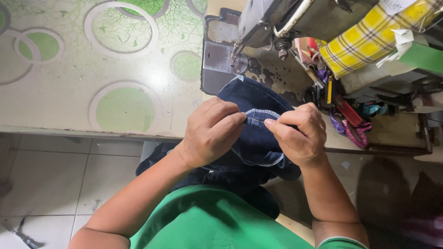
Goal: Inspecting and preparing denim jeans by aligning the waistband and checking seams at a sewing station.
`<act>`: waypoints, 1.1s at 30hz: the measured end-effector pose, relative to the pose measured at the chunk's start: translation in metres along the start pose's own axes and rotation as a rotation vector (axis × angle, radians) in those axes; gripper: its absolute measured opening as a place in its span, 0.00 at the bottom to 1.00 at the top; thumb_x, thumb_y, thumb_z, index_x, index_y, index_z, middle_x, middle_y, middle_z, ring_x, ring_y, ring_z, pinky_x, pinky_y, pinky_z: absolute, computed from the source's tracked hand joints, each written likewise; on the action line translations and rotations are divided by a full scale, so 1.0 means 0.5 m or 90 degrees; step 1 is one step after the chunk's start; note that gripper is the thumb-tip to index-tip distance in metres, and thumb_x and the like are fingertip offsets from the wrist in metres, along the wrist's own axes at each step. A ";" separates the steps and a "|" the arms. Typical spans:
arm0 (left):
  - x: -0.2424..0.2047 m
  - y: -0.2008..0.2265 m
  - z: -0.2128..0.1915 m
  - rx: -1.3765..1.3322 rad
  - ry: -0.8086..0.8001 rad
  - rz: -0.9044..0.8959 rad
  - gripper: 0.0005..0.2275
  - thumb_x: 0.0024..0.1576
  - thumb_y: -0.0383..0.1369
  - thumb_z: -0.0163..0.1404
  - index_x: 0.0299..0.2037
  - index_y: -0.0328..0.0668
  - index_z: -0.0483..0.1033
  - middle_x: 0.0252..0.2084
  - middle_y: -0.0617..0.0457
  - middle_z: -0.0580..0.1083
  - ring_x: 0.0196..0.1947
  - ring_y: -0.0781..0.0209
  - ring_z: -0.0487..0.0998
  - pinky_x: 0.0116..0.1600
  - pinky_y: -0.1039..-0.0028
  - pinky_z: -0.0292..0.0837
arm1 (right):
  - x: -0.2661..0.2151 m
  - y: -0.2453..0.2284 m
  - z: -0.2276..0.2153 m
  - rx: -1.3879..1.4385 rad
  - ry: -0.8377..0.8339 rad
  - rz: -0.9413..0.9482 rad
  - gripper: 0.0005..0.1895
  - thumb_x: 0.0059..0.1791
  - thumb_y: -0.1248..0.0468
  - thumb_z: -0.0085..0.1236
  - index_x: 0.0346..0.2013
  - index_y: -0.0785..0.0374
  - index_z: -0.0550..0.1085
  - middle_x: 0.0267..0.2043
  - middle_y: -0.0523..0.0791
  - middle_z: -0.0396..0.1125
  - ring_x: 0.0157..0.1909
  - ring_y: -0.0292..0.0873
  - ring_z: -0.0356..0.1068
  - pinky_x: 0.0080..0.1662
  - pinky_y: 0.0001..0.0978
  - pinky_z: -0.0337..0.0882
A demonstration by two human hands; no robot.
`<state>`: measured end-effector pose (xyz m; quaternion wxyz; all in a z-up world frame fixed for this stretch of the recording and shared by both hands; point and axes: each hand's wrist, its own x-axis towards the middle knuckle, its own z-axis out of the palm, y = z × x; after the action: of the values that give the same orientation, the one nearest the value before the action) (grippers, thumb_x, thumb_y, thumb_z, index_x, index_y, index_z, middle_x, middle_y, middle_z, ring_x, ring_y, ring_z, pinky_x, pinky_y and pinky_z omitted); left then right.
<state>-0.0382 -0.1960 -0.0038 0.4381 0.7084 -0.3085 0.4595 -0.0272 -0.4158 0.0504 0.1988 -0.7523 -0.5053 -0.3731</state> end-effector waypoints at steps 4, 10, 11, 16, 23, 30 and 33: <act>-0.005 -0.011 0.000 0.011 -0.015 -0.021 0.09 0.52 0.19 0.60 0.40 0.40 0.80 0.34 0.48 0.76 0.31 0.50 0.79 0.39 0.64 0.78 | -0.007 0.009 0.009 -0.008 -0.003 0.000 0.09 0.47 0.78 0.64 0.34 0.62 0.84 0.32 0.47 0.66 0.30 0.44 0.64 0.33 0.37 0.68; 0.011 -0.049 -0.028 -0.053 -0.146 -0.139 0.08 0.60 0.32 0.55 0.47 0.40 0.77 0.41 0.46 0.75 0.40 0.42 0.79 0.45 0.57 0.75 | -0.025 0.029 0.016 0.002 -0.031 0.061 0.09 0.48 0.78 0.64 0.34 0.61 0.83 0.34 0.45 0.67 0.32 0.45 0.66 0.34 0.38 0.68; 0.013 -0.063 -0.027 -0.050 -0.168 -0.186 0.08 0.60 0.28 0.54 0.48 0.39 0.76 0.41 0.45 0.75 0.42 0.42 0.80 0.46 0.58 0.76 | -0.029 0.033 0.018 0.003 -0.042 0.079 0.10 0.48 0.78 0.64 0.34 0.60 0.83 0.35 0.45 0.67 0.32 0.45 0.66 0.35 0.39 0.68; 0.036 -0.117 -0.018 -0.043 -0.278 -0.314 0.11 0.58 0.24 0.56 0.50 0.39 0.76 0.40 0.45 0.78 0.43 0.43 0.81 0.48 0.57 0.77 | -0.010 0.044 0.021 0.007 -0.071 0.124 0.10 0.48 0.77 0.65 0.36 0.60 0.84 0.36 0.46 0.68 0.34 0.47 0.68 0.36 0.41 0.70; 0.038 -0.150 0.027 -0.140 -0.253 -0.383 0.10 0.53 0.27 0.63 0.42 0.42 0.77 0.35 0.49 0.77 0.38 0.48 0.81 0.43 0.60 0.77 | 0.025 0.051 0.020 0.042 -0.106 0.135 0.08 0.48 0.77 0.64 0.38 0.63 0.83 0.38 0.49 0.69 0.37 0.50 0.71 0.39 0.42 0.72; 0.034 -0.140 0.036 -0.172 -0.226 -0.405 0.07 0.53 0.26 0.62 0.36 0.46 0.76 0.31 0.54 0.74 0.34 0.54 0.80 0.38 0.67 0.77 | 0.012 0.050 0.017 0.039 -0.114 0.141 0.08 0.49 0.76 0.64 0.39 0.62 0.83 0.39 0.49 0.70 0.36 0.50 0.70 0.39 0.43 0.73; 0.044 -0.130 0.028 -0.169 -0.216 -0.412 0.06 0.54 0.25 0.62 0.37 0.46 0.79 0.31 0.52 0.74 0.34 0.55 0.79 0.38 0.68 0.77 | 0.015 0.053 0.015 0.042 -0.117 0.155 0.07 0.50 0.75 0.63 0.40 0.62 0.83 0.40 0.48 0.71 0.36 0.50 0.71 0.39 0.42 0.73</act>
<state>0.0303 -0.1815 -0.0081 0.5911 0.7720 -0.1943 0.1298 0.0013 -0.4171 0.0531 0.2204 -0.8320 -0.4382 -0.2593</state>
